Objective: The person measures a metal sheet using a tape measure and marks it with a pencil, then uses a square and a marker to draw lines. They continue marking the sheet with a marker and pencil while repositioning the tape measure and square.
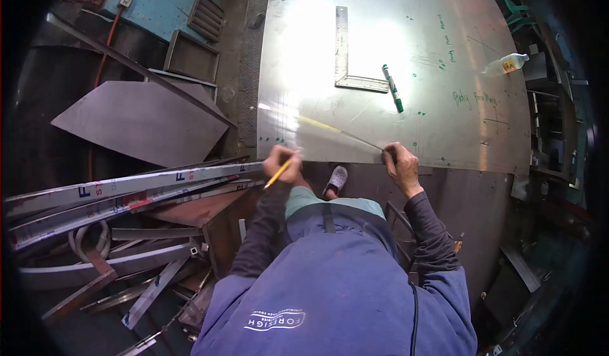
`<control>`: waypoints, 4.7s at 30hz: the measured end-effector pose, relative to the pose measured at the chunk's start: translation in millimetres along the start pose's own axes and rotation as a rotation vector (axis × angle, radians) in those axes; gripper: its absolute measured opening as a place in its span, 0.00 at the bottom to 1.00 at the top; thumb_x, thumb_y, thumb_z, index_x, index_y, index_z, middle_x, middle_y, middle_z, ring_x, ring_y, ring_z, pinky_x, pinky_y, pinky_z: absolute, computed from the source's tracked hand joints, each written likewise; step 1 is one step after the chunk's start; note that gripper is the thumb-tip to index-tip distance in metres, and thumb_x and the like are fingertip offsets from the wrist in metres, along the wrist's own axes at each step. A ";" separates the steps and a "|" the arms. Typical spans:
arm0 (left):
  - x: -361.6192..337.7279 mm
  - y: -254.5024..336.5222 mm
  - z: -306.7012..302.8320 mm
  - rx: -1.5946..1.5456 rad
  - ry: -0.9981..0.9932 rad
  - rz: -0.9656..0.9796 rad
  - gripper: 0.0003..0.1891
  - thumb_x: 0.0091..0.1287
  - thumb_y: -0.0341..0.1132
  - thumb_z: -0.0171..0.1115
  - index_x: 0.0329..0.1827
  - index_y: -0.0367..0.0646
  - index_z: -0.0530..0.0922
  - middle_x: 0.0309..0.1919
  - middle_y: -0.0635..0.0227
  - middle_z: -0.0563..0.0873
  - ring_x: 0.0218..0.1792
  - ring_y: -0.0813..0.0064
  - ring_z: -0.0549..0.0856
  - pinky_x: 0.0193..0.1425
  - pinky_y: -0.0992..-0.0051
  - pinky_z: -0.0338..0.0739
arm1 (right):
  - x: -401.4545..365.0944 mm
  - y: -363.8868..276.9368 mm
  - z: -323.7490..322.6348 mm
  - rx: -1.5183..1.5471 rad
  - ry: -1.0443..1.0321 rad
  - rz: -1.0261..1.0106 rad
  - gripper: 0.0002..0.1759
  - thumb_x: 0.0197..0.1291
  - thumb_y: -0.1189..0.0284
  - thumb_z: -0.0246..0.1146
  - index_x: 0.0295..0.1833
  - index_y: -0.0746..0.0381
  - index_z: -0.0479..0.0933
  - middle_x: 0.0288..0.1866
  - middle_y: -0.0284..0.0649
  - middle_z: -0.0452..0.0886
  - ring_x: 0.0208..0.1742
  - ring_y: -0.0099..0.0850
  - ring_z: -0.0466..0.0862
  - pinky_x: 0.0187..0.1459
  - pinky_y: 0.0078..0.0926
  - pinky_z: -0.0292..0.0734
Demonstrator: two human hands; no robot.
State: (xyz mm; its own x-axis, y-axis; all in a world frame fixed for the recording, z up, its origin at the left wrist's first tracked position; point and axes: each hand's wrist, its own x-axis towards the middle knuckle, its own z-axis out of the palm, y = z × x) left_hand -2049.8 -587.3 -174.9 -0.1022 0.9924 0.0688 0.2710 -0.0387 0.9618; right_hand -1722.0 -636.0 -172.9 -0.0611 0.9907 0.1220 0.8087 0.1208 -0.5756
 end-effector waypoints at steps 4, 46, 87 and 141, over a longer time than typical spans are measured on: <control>-17.8 -18.5 -55.1 -0.021 0.200 -0.090 0.05 0.71 0.30 0.62 0.42 0.38 0.77 0.29 0.70 0.82 0.31 0.82 0.81 0.40 0.79 0.77 | 3.8 20.6 -7.7 0.227 0.303 0.283 0.21 0.69 0.66 0.65 0.63 0.61 0.72 0.37 0.39 0.80 0.30 0.35 0.82 0.35 0.32 0.77; -47.9 115.2 83.7 0.385 -0.720 0.421 0.13 0.68 0.46 0.66 0.39 0.45 0.79 0.36 0.59 0.85 0.42 0.57 0.86 0.41 0.59 0.78 | 55.5 19.7 41.5 -0.351 0.370 0.139 0.29 0.61 0.61 0.66 0.68 0.54 0.73 0.70 0.47 0.68 0.72 0.46 0.67 0.71 0.44 0.63; -56.4 128.1 118.6 0.383 -0.755 0.986 0.19 0.60 0.57 0.71 0.26 0.53 0.81 0.24 0.77 0.79 0.32 0.74 0.80 0.40 0.70 0.66 | 55.8 31.2 47.7 -0.273 0.445 0.208 0.25 0.60 0.61 0.65 0.63 0.54 0.78 0.68 0.43 0.71 0.71 0.41 0.69 0.71 0.40 0.65; -95.7 -55.1 10.2 -0.401 -0.212 -0.613 0.21 0.71 0.43 0.69 0.56 0.34 0.80 0.38 0.63 0.89 0.33 0.77 0.88 0.38 0.78 0.82 | 55.1 -40.1 33.8 -0.151 -0.187 -0.285 0.20 0.53 0.62 0.70 0.50 0.58 0.78 0.45 0.43 0.76 0.52 0.41 0.78 0.56 0.40 0.70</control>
State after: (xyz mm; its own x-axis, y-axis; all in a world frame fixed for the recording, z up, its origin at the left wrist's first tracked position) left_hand -2045.1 -679.0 -237.2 0.0743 0.8498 -0.5219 -0.1472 0.5269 0.8371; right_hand -1777.5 -584.1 -170.4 -0.3908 0.9147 0.1027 0.8203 0.3967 -0.4119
